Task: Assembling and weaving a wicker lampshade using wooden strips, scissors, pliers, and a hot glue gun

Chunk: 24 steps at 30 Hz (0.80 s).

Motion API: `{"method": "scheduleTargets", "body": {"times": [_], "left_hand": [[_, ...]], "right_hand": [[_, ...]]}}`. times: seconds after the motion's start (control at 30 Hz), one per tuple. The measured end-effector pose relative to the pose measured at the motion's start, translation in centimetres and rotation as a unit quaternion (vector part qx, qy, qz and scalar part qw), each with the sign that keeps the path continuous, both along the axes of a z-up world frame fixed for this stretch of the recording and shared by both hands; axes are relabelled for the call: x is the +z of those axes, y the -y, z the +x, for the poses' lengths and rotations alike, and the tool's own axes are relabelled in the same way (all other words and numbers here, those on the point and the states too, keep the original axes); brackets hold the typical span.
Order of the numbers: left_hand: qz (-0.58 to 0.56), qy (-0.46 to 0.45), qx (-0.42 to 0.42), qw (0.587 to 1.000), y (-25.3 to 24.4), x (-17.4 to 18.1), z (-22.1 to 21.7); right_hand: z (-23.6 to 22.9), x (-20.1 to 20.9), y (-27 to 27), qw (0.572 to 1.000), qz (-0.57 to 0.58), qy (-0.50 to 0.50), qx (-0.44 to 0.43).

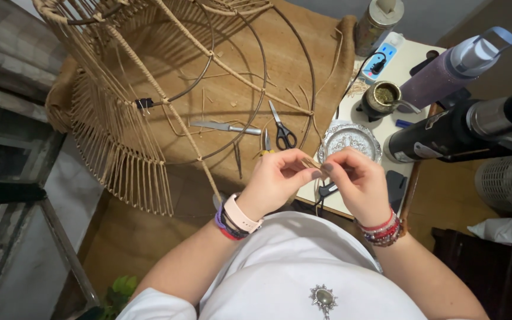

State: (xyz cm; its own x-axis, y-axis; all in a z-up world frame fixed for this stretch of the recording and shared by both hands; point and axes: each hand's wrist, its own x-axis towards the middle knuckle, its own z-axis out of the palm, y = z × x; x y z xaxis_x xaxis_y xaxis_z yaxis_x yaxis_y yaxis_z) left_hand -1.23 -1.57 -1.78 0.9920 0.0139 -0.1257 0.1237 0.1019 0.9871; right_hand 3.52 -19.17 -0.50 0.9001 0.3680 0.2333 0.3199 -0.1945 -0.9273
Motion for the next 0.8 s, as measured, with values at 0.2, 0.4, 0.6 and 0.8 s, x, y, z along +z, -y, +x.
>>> {"method": "scheduleTargets", "body": {"times": [0.2, 0.4, 0.6, 0.8], "left_hand": [[0.046, -0.03, 0.036, 0.998, 0.2, -2.3, 0.1], [0.085, -0.002, 0.024, 0.996, -0.6, -0.1, -0.4], [0.108, 0.048, 0.016, 0.993, -0.5, 1.1, -0.2], [0.123, 0.023, -0.02, 0.992, -2.0, 1.0, 0.2]], "right_hand": [[-0.7, 1.7, -0.7, 0.951, -0.067, 0.299, -0.044], [-0.9, 2.2, -0.4, 0.953, -0.136, 0.269, -0.022], [-0.1, 0.1, 0.6, 0.988, -0.123, 0.089, -0.009], [1.4, -3.4, 2.3, 0.96, 0.049, -0.27, 0.049]]}}
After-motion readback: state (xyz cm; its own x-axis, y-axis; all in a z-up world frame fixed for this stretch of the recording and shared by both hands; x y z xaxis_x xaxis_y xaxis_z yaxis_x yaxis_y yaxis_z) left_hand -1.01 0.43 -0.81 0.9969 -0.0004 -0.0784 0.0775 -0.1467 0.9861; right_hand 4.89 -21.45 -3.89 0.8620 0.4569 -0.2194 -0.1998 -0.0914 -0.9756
